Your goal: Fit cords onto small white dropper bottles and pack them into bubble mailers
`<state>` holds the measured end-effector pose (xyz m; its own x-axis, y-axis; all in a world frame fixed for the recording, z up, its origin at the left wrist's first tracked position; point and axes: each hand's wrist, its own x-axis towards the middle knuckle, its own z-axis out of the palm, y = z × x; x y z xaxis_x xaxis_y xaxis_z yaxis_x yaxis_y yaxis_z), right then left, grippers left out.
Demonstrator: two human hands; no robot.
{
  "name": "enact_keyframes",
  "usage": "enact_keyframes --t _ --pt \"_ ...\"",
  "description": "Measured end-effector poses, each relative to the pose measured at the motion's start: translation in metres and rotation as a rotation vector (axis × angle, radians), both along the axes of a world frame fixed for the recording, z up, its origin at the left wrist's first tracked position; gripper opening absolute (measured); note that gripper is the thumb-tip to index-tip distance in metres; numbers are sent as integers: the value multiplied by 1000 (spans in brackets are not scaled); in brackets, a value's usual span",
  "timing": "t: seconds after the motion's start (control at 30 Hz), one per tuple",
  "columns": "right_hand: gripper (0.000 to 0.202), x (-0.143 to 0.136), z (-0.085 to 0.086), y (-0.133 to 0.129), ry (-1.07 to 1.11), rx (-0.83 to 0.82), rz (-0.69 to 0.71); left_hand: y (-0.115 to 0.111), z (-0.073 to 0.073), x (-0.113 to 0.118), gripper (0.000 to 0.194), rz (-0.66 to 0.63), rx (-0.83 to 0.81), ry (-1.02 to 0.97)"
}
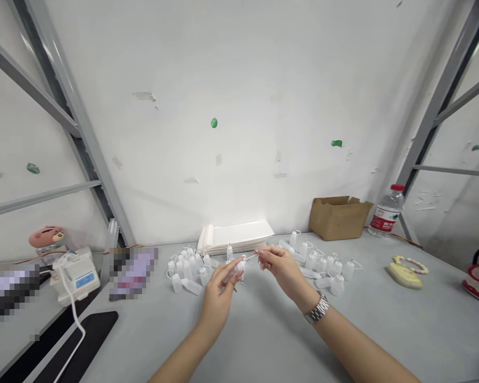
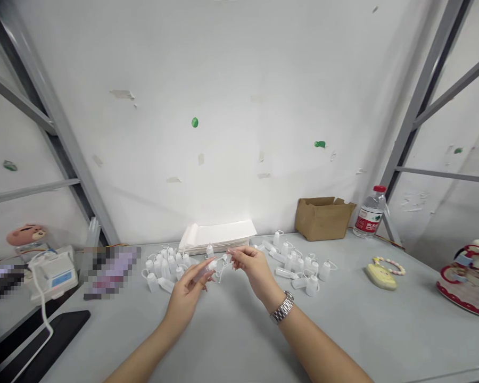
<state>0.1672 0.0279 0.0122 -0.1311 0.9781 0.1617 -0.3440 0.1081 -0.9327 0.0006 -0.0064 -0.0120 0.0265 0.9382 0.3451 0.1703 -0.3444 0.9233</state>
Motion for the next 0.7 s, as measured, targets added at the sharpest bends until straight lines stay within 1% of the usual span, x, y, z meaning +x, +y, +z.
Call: enact_keyframes --t 0.13,0.23,0.3,0.47,0.7 --pt "15 0 1 0 176 -167 110 1 -1 0 34 0 -5 -7" --pt "13 -2 0 0 301 -263 144 1 -2 1 34 1 -10 -6" --pt "14 -3 -1 0 361 -297 156 1 -3 1 34 -12 -20 -3" --pt "16 -5 -6 2 436 -320 186 -1 -3 3 35 -42 -47 8" --pt "13 -8 -12 0 464 -310 245 -3 -3 4 37 -66 -57 6"
